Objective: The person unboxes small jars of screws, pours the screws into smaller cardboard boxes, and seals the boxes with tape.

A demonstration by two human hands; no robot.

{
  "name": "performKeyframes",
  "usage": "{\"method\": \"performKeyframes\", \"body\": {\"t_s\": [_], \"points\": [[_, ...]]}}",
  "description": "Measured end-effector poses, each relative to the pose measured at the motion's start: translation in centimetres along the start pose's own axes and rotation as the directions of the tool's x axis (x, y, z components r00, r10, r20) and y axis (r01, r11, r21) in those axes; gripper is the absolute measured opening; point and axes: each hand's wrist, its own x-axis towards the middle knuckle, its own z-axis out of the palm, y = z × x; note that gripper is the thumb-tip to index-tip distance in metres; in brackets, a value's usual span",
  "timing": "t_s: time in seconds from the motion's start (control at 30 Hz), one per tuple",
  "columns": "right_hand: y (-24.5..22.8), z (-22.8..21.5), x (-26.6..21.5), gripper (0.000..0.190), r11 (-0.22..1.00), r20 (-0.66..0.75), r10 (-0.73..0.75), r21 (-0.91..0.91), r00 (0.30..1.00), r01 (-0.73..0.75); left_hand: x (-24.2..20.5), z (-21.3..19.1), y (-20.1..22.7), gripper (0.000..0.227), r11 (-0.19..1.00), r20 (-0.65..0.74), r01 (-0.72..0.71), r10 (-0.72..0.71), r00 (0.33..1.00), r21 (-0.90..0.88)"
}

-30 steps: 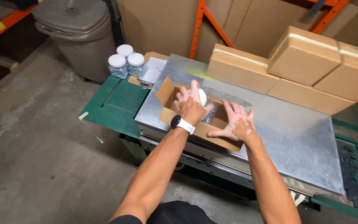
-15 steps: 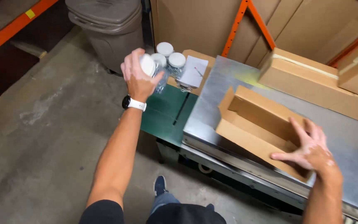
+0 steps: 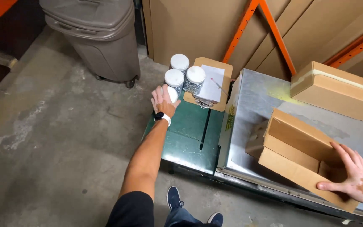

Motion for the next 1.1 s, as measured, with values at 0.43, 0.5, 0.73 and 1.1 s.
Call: {"method": "performKeyframes", "body": {"t_s": [0.43,0.5,0.73,1.1], "points": [[2.9,1.5,0.8,0.160,0.992,-0.060,-0.120,-0.045,0.991,0.117,-0.8,1.9,-1.1,0.124,0.881,0.104,0.323,-0.306,0.946,-0.347],[0.2,0.3,-0.5,0.161,0.989,-0.068,-0.125,-0.090,0.990,0.119,-2.2,1.0,0.0,0.129,0.880,0.087,0.303,-0.292,0.952,-0.364],[-0.3,-0.4,-4.9,0.099,0.945,-0.276,-0.016,0.311,0.961,0.105,-12.5,-8.8,15.7,0.132,0.555,-0.010,-0.366,0.542,0.840,-0.747],[11.5,11.9,-3.9,0.074,0.905,-0.393,-0.081,0.356,0.916,0.233,-19.2,-3.5,24.9,0.130,0.399,0.269,0.001,0.617,0.739,-0.917]]}}
